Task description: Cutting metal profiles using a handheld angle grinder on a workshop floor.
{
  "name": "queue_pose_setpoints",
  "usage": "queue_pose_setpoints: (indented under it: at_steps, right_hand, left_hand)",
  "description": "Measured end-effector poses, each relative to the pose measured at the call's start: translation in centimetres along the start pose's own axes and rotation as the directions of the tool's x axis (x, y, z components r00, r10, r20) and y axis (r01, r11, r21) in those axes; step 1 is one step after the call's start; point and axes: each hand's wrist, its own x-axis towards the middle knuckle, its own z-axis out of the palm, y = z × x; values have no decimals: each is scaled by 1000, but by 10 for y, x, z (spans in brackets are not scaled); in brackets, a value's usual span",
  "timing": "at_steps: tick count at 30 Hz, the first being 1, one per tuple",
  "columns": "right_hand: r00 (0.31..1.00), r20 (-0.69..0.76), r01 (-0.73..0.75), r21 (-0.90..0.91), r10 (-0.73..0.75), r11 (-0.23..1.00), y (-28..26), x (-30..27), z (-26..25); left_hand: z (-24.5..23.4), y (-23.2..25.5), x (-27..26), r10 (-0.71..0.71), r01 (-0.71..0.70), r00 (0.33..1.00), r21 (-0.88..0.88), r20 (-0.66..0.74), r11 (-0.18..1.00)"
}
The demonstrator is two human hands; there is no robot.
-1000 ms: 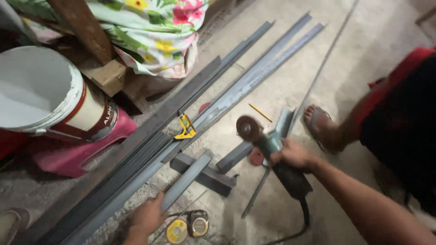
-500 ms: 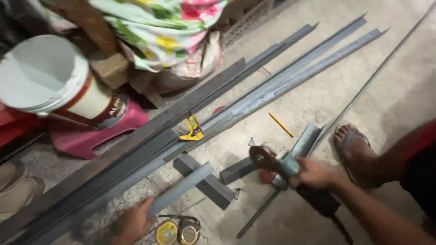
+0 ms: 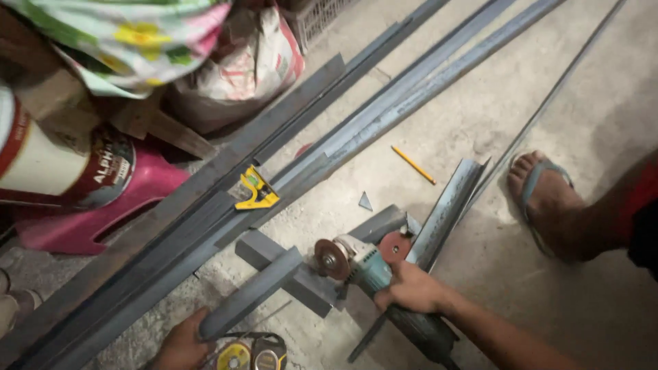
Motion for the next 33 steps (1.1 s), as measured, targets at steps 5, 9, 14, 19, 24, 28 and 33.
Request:
queue_pose_setpoints:
  at_steps: [5,9,14,19,24,28,33]
  right_hand:
    - [997,61,-42,33,40,999,-3,12,2]
    - [991,121,48,43,-53,998,-3,20,3]
    - [991,115,-65,18,62,998,-6,23,1]
    - [994,105,20,-43,-15,999,11,39,11]
    - [997,52,-53,-47,56,997,1,28,10]
    - [996,91,-23,-22,25,999,0,30,10]
    - [969,104,243,-202,-226,949,5,34,8]
  left_hand:
    - [8,-15,24,75,-56,996,-316,49,947]
    - [25,-72,100,240,-232,971,-230,7,945]
    - [22,-8,52,-362,444,831,-896,422,-25]
    - [12,-8,8,-27,25,998,-36,-55,999]
    - [17,-14,7,60,-57,989,21,-137,998]
    - [39,-44,45,126,-98,968,132,-218,986]
    - [43,-34,33,198,-134,937,229,-289,964]
